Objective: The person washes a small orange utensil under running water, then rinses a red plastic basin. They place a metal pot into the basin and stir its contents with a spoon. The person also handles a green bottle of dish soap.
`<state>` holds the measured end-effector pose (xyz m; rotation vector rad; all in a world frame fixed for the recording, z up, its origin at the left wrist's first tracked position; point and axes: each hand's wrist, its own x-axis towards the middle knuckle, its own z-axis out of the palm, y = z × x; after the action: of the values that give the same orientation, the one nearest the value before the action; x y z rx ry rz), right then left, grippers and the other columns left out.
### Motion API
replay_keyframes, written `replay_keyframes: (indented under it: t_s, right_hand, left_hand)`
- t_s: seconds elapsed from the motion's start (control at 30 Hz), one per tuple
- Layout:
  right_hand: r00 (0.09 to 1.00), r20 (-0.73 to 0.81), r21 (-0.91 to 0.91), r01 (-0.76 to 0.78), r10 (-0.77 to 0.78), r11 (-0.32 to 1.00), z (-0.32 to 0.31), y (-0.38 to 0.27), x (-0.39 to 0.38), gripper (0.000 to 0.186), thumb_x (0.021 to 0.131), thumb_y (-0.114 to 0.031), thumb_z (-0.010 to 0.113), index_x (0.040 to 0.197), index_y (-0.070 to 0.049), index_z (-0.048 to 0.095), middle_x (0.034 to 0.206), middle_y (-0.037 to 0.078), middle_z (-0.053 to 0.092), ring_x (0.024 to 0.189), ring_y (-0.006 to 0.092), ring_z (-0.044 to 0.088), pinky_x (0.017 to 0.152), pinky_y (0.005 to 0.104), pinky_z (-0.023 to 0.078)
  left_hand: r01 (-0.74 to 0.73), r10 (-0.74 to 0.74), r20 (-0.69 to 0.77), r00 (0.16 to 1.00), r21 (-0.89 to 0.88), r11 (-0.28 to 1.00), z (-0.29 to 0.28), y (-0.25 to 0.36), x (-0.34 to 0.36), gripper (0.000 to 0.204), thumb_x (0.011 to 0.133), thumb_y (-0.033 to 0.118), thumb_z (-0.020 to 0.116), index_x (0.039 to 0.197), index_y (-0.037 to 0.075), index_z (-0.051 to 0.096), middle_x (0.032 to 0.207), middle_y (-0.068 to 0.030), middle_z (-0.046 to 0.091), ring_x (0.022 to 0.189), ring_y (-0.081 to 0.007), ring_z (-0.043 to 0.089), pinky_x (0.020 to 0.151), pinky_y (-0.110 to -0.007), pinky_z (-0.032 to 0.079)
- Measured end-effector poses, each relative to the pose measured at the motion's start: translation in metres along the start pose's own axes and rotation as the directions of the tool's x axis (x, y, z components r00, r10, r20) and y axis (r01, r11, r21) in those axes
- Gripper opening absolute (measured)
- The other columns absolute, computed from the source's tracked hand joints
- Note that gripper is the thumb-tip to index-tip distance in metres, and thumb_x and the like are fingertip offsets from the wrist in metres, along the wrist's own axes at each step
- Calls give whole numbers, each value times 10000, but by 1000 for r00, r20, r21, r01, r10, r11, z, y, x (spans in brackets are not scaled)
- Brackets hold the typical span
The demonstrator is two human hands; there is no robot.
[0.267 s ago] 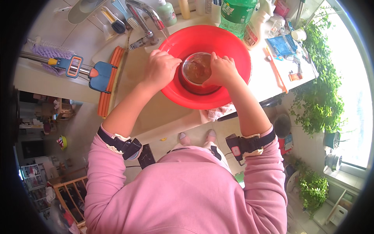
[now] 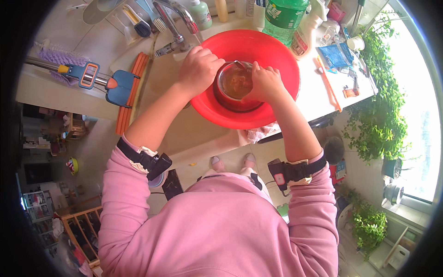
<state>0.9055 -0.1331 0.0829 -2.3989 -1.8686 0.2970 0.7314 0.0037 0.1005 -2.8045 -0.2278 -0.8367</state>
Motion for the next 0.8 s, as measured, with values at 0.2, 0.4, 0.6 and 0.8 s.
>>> replay_keyframes:
  t_s: [0.2, 0.4, 0.6, 0.8]
  right_hand:
    - [1000, 14, 3, -10, 10, 1000, 3, 2, 1, 1208, 482, -503, 857, 1385, 108, 337, 1066, 190, 652, 1085, 336, 587, 996, 418, 391]
    - [1000, 1, 6, 3, -3, 1000, 2, 2, 1, 1202, 484, -500, 857, 1384, 102, 336, 1073, 186, 650, 1083, 336, 588, 999, 421, 391]
    - [1000, 7, -5, 1, -1, 1000, 1, 0, 1, 1183, 479, -487, 860, 1373, 101, 354, 1054, 182, 656, 1075, 336, 592, 995, 421, 393]
    - [1000, -25, 1, 4, -4, 1000, 1, 0, -1, 1175, 473, -483, 860, 1365, 101, 369, 1043, 181, 659, 1067, 332, 596, 985, 417, 396]
  left_hand:
    - [-56, 53, 105, 993, 27, 998, -15, -5, -6, 91, 731, 90, 593, 647, 94, 626, 609, -44, 558, 703, -226, 572, 805, -374, 438]
    - [196, -168, 228, 959, -106, 975, -31, 9, -20, 60, 764, 86, 634, 733, 67, 682, 702, -79, 659, 708, -248, 612, 797, -401, 436]
    - [101, -98, 38, 994, -81, 992, -13, 4, -11, 57, 763, 83, 601, 728, 84, 647, 696, -61, 638, 718, -234, 599, 780, -379, 437]
    - [-158, 162, -70, 984, 67, 985, 11, 2, 10, 91, 751, 117, 565, 661, 113, 573, 696, -21, 575, 758, -190, 558, 755, -331, 434]
